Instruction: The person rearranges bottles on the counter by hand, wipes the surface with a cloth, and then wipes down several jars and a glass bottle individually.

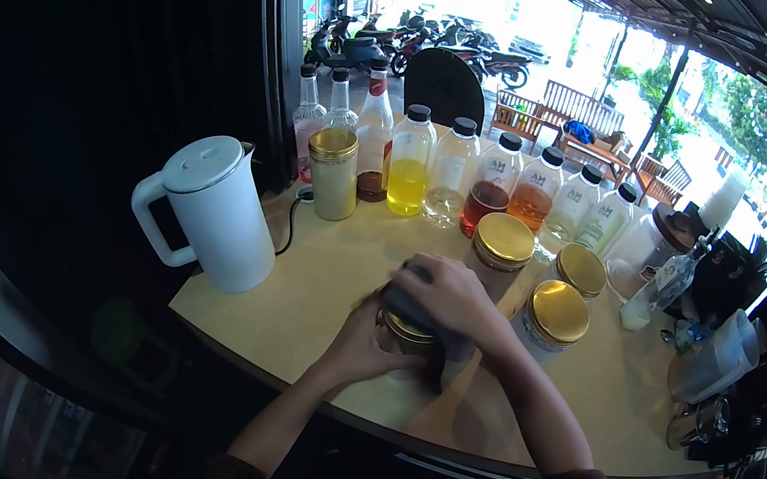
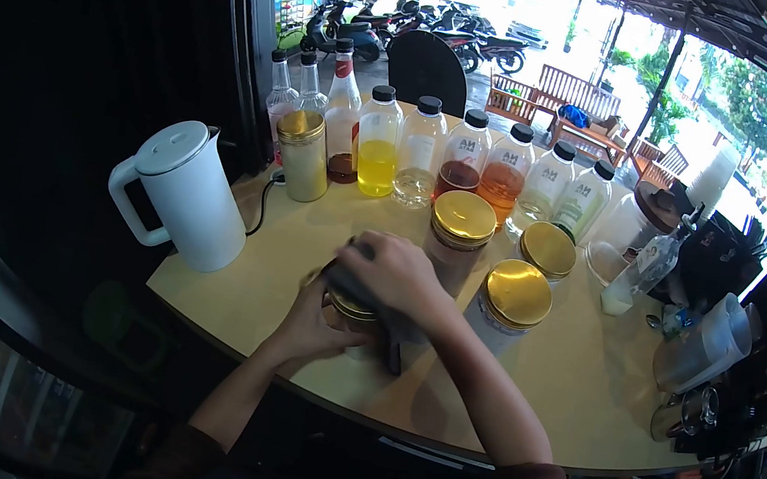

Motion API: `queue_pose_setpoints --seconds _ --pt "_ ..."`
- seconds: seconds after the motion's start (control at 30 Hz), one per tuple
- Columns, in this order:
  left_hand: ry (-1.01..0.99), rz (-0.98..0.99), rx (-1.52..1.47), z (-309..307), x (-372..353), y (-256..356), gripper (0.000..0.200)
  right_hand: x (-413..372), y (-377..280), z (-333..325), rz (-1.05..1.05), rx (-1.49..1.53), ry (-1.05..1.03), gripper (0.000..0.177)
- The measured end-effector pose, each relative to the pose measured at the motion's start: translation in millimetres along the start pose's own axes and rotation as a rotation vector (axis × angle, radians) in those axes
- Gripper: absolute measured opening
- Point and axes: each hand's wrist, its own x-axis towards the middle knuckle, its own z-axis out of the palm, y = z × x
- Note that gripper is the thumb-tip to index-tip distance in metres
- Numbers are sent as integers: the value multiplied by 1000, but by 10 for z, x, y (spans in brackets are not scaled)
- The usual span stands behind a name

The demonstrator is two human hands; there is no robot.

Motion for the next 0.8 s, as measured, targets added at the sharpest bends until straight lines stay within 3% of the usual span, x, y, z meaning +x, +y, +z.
queue_pose_setpoints --seconds 0.07,0.13,0.2,0.23,0.27,0.33,0.43,0.5,0.67,0.7,0.73,0.8 --pt "-18 59 -140 19 50 -116 97 96 321 -25 135 264 -86 40" --pt "-23 69 -156 25 57 -157 96 -126 390 14 5 459 -10 42" --pt "-42 -17 -111 28 53 -178 94 -343 310 89 -114 313 94 51" --pt "-39 -20 -113 19 62 -167 94 -376 270 62 -123 178 96 64" --pt "-82 -17 -203 0 77 -141 92 -398 208 14 -122 180 91 64" --pt "-130 -14 -286 -20 70 -86 90 -355 -21 -132 81 -60 -61 72" --pt "-137 -63 -216 -10 42 -63 87 -130 -216 -74 164 -243 -56 68" --pt "10 19 82 16 14 -76 85 84 -191 -28 151 -230 -47 64" --pt "-64 71 -176 3 64 -109 92 261 57 78 90 -124 128 55" --pt "-84 21 -170 -5 70 -105 94 222 -91 -79 246 -128 -24 57" --pt "-103 -26 -163 -6 77 -99 96 203 -31 -77 248 -131 -22 57" --pt "-81 -5 -143 -2 71 -108 95 128 243 -62 234 633 -143 56"
